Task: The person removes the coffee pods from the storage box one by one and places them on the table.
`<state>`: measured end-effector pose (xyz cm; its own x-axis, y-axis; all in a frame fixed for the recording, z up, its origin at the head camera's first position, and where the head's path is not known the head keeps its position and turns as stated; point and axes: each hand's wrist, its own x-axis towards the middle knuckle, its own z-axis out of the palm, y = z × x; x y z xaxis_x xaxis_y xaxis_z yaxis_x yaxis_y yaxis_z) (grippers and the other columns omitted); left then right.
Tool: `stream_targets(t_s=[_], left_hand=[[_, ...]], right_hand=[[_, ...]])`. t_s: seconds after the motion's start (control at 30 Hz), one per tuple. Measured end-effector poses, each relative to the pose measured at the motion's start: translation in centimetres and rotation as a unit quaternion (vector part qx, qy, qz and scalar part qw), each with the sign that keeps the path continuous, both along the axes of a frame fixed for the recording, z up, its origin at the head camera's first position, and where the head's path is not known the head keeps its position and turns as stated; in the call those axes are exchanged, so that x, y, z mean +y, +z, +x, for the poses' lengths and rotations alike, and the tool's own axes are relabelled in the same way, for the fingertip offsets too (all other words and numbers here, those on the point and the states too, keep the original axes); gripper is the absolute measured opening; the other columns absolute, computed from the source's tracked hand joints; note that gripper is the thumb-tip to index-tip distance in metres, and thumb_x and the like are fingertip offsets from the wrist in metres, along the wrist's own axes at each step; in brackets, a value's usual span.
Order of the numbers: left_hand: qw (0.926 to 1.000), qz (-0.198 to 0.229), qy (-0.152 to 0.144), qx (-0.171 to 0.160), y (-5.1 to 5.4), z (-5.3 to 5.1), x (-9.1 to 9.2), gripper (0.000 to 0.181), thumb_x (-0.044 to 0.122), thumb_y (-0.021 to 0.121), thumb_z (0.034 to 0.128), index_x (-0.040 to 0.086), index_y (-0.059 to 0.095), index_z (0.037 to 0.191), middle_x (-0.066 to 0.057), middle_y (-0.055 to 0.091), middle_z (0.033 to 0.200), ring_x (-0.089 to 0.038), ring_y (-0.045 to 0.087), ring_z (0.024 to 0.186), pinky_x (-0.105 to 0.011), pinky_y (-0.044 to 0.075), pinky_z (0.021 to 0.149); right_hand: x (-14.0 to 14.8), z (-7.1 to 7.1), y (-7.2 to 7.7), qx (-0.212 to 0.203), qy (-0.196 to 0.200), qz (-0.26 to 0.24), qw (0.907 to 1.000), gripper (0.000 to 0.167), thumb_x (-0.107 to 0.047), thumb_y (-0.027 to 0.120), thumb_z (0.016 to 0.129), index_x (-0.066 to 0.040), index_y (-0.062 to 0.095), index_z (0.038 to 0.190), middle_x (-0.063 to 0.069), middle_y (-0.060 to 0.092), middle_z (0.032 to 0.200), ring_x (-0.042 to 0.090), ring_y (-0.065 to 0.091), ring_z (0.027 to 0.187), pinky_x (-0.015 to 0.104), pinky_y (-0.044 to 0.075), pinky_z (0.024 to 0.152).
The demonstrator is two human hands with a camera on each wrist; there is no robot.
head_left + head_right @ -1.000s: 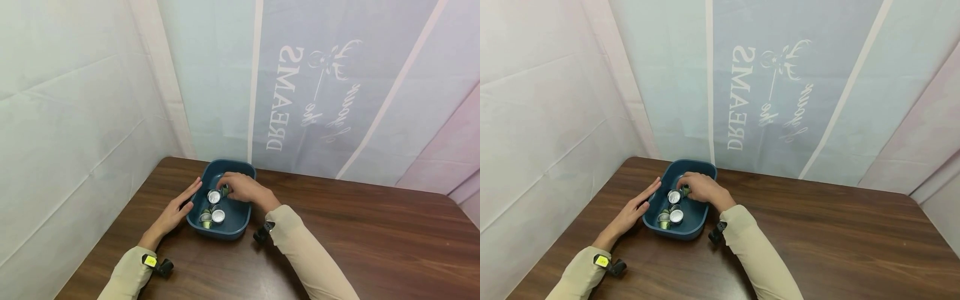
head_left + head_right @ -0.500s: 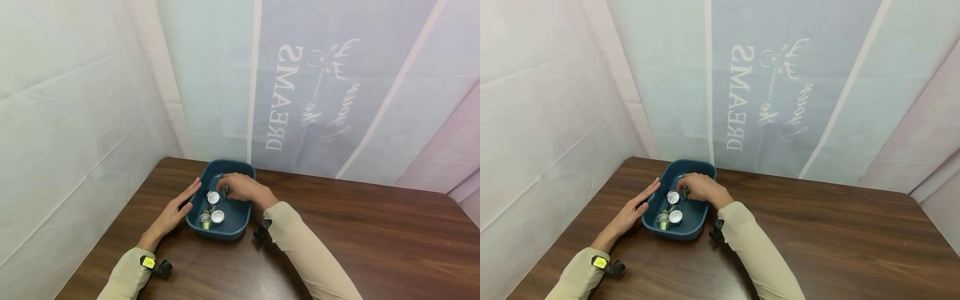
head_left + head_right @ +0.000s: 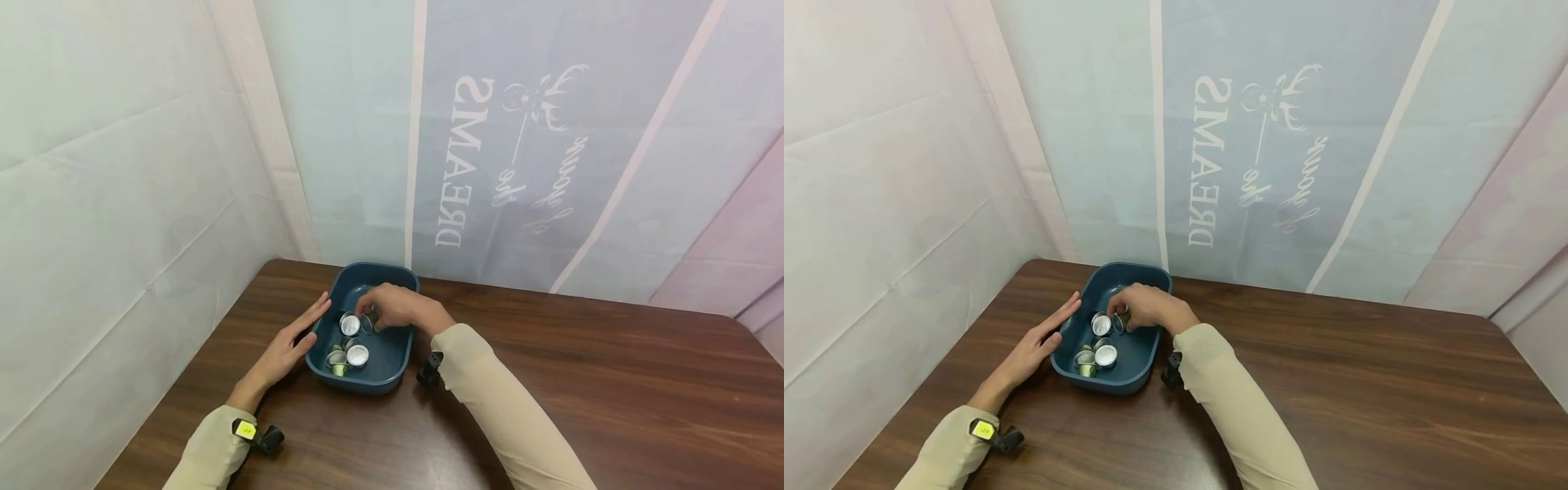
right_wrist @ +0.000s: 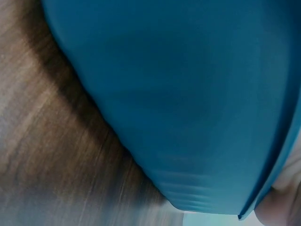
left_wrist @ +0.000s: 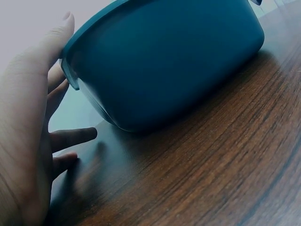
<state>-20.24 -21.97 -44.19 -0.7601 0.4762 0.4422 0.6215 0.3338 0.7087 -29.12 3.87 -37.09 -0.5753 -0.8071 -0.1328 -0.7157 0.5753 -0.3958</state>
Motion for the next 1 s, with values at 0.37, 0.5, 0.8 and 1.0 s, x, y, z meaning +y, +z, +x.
stream_targets(t_s=[0.37, 0.5, 0.8, 1.0], left_hand=[[1.0, 0.004, -0.001, 0.0, 0.0, 0.1, 0.3, 0.05, 0.016, 0.046, 0.1013, 0.003, 0.034, 0.148, -0.006, 0.02, 0.158, -0.025, 0.019, 0.143, -0.025, 0.019, 0.111], [1.0, 0.004, -0.002, 0.002, -0.1, 0.0, 0.4, 0.05, 0.01, 0.047, 0.0997, 0.002, 0.034, 0.147, -0.007, 0.02, 0.157, -0.025, 0.02, 0.143, -0.025, 0.019, 0.111], [0.9999, 0.005, 0.008, -0.008, 0.5, 0.2, 0.4, 0.051, 0.007, 0.047, 0.099, 0.005, 0.035, 0.148, -0.006, 0.02, 0.157, -0.026, 0.019, 0.143, -0.026, 0.018, 0.111], [0.9996, -0.001, 0.016, -0.021, 3.2, 2.0, 1.4, 0.053, -0.004, 0.048, 0.0953, 0.004, 0.036, 0.147, -0.019, 0.022, 0.154, -0.038, 0.022, 0.14, -0.025, 0.019, 0.11]], right_hand=[[0.3, -0.1, 0.1, -0.01, 0.007, 0.008, 0.9999, 0.03, -0.012, 0.082, 0.076, -0.027, 0.067, 0.097, -0.013, 0.06, 0.096, 0.011, 0.055, 0.077, 0.026, 0.047, 0.065], [0.6, 0.0, 0.3, -0.001, 0.013, -0.012, 0.9999, 0.029, -0.01, 0.08, 0.077, -0.026, 0.067, 0.098, -0.012, 0.061, 0.093, 0.01, 0.055, 0.074, 0.025, 0.047, 0.063], [2.0, 0.8, 1.3, -0.001, 0.015, -0.128, 0.9917, 0.031, -0.009, 0.077, 0.079, -0.023, 0.069, 0.106, -0.014, 0.063, 0.092, 0.01, 0.056, 0.071, 0.024, 0.049, 0.061], [3.6, 1.8, 1.4, 0.028, 0.013, -0.2, 0.9793, 0.032, -0.012, 0.077, 0.081, -0.024, 0.068, 0.109, -0.018, 0.062, 0.101, 0.006, 0.055, 0.073, 0.024, 0.049, 0.063]])
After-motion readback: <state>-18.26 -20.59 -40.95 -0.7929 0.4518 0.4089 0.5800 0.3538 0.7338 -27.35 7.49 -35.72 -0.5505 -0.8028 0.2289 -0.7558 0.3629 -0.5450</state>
